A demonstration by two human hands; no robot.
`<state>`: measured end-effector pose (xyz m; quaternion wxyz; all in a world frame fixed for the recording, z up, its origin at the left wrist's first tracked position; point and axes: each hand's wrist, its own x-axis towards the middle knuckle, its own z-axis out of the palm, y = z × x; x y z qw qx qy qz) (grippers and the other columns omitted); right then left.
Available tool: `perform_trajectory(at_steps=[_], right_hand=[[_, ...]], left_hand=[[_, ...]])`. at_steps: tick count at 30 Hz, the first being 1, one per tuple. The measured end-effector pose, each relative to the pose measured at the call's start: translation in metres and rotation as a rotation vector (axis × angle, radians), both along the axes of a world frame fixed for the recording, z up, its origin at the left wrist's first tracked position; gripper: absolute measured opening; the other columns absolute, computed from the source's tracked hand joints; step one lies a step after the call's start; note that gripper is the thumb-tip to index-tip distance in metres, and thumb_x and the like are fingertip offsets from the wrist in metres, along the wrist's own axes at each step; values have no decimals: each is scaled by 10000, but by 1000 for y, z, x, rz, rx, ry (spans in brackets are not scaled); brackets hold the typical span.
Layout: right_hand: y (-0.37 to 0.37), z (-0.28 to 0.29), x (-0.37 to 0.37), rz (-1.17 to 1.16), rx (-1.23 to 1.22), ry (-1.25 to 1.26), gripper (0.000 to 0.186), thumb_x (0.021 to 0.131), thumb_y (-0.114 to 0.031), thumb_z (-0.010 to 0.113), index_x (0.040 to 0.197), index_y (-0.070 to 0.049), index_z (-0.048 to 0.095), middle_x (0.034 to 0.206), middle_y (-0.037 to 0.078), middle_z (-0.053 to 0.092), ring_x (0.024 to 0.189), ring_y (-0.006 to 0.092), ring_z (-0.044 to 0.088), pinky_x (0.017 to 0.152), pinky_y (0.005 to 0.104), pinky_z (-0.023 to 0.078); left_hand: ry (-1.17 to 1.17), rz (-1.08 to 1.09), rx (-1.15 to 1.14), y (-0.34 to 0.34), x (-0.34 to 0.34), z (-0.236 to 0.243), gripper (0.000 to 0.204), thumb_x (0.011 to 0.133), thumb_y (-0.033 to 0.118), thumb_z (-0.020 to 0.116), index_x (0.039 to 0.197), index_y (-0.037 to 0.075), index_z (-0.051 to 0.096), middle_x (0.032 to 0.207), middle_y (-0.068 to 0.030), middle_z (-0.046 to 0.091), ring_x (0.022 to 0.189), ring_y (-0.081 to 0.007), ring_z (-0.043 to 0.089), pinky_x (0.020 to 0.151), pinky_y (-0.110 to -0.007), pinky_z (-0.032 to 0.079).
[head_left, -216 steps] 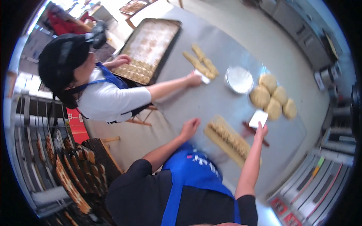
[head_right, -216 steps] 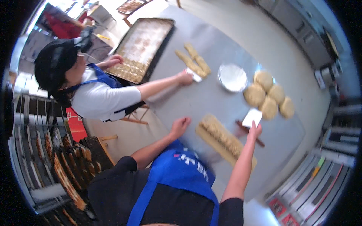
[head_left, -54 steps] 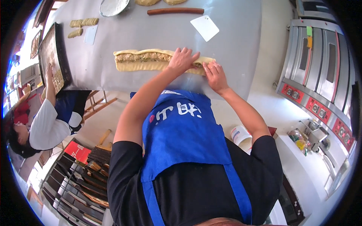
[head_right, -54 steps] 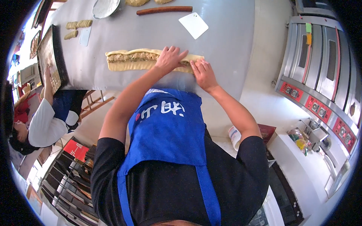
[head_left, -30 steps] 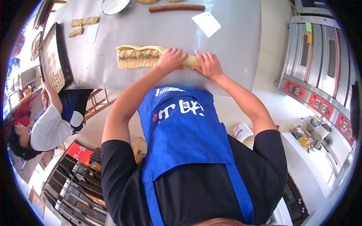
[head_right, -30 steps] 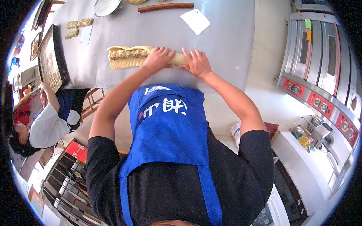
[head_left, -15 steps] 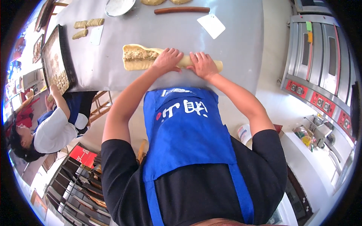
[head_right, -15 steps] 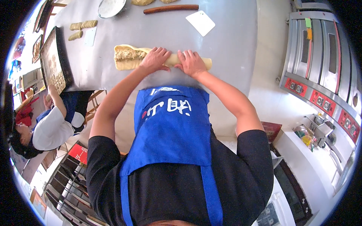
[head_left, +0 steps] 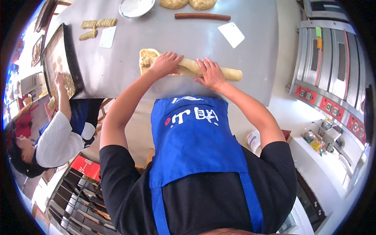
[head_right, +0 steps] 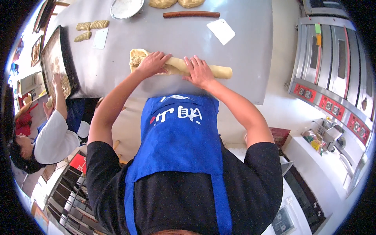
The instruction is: The person walks to a bowl, takes out filling by hand, and places it on a strip of dough on a metal table. They spread the filling across the dough, roll the dough over the filling, and use a scraper to cut the roll.
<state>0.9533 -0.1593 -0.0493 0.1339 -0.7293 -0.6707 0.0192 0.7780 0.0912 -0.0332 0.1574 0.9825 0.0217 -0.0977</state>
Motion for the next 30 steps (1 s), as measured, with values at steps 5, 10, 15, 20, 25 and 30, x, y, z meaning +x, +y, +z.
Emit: perform_trajectory(at_steps=[5, 10, 15, 20, 25, 30], right_hand=[[67, 23, -9, -95, -327, 273, 932, 980, -691, 583, 1620, -40, 394, 1455, 230, 592, 1421, 384, 527, 1138, 514, 438], [87, -8, -32, 4, -71, 11, 983, 947, -717, 613, 1624, -42, 384, 1493, 234, 576, 1465, 404, 489, 1166, 528, 419], [88, 11, -36, 42, -253, 211, 1007, 948, -708, 619, 1652, -46, 336, 1589, 223, 505, 1501, 409, 454, 1213, 541, 378], [151, 10, -42, -77, -203, 261, 1008, 960, -687, 625, 1658, -27, 318, 1650, 221, 443, 1537, 401, 415, 1243, 553, 345], [141, -8, -62, 161, -183, 203, 949, 916, -503, 764, 1619, 3, 375, 1646, 228, 439, 1546, 411, 400, 1249, 526, 362], [121, 14, -82, 245, -164, 163, 988, 909, -489, 774, 1645, -7, 323, 1594, 240, 481, 1453, 404, 489, 1202, 514, 402]], left_hand=[[-70, -17, -19, 68, -12, 4, 931, 741, 570, 896, 1471, 95, 565, 1475, -170, 557, 1465, -405, 466, 1209, -550, 407], [16, 5, 114, 71, -47, -5, 814, 782, 613, 815, 1349, 69, 602, 1640, -166, 448, 1557, -398, 370, 1251, -567, 349], [39, 27, -43, 95, -61, 4, 799, 744, 596, 854, 1340, 122, 614, 1242, -83, 657, 1249, -317, 573, 1067, -499, 456], [223, 7, -35, 121, -44, 27, 843, 740, 616, 848, 1339, 72, 610, 1266, -106, 642, 1304, -323, 541, 1082, -494, 439], [-83, 59, 204, 86, -95, 4, 796, 849, 562, 774, 1377, -1, 578, 1534, -160, 523, 1498, -316, 440, 1142, -473, 422], [68, 129, 184, 83, -102, 21, 886, 779, 476, 855, 1491, 58, 533, 1488, -149, 559, 1401, -295, 522, 1141, -467, 428]])
